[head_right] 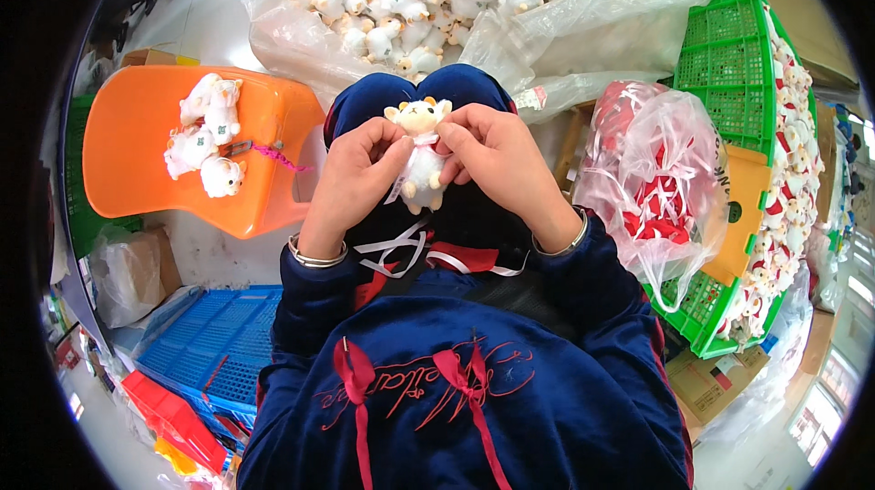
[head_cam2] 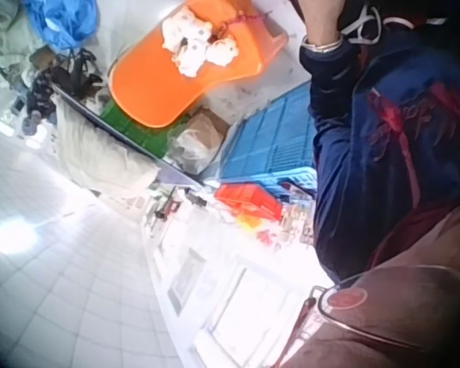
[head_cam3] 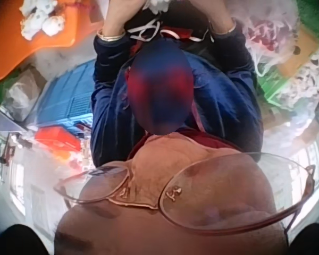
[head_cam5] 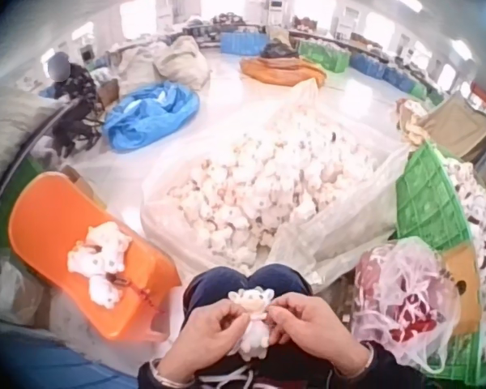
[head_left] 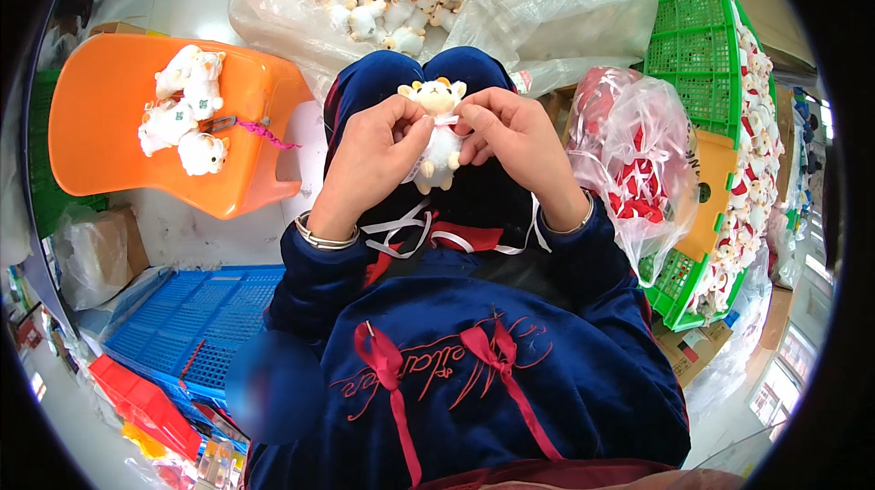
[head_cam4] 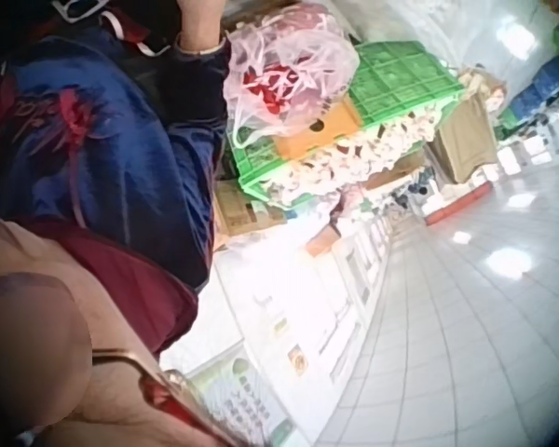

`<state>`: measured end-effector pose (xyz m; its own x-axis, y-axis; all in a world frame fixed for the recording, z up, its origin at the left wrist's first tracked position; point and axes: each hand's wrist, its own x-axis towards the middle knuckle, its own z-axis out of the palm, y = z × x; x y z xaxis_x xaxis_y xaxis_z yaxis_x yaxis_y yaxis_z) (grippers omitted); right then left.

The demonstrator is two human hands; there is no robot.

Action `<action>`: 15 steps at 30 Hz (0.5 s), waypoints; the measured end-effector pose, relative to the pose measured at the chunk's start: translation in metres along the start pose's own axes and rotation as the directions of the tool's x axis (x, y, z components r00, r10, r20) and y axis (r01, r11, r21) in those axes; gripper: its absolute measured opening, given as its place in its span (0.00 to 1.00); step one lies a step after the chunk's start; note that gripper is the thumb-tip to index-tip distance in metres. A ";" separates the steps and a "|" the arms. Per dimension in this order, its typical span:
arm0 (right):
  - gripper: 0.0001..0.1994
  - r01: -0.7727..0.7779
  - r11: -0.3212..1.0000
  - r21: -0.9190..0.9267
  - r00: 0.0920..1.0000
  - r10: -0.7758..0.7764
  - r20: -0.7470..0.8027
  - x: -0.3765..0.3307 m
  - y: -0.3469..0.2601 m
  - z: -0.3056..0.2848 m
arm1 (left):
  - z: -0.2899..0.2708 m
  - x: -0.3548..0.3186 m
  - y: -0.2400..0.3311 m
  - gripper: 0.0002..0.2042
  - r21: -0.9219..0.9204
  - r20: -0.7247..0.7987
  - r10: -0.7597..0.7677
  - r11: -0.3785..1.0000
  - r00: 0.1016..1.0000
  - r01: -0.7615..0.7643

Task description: The person sits on the floor and ties red ribbons around the necks of small white plush toys. They pick up each toy, wrap the ribbon, and tie a bow before placing the finished toy on an orange stool.

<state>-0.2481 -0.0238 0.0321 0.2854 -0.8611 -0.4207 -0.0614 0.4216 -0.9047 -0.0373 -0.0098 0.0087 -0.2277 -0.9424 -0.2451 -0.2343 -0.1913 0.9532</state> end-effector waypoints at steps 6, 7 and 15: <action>0.11 0.051 0.997 -0.065 0.998 -0.047 0.051 0.004 0.006 0.003 | 0.000 -0.001 0.000 0.08 0.010 -0.009 0.013 1.000 1.000 -0.013; 0.10 0.064 0.997 -0.041 0.997 -0.061 0.056 0.003 0.004 0.004 | 0.000 0.000 0.000 0.08 0.012 -0.010 0.033 0.999 0.999 -0.033; 0.05 0.156 0.985 -0.069 0.987 -0.151 0.062 0.001 0.016 0.005 | 0.000 -0.002 0.000 0.08 0.029 -0.028 0.029 0.999 0.999 -0.028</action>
<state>-0.2442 -0.0167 0.0174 0.3499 -0.8959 -0.2738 -0.0820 0.2619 -0.9616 -0.0371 -0.0082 0.0086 -0.2081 -0.9547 -0.2125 -0.2551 -0.1567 0.9541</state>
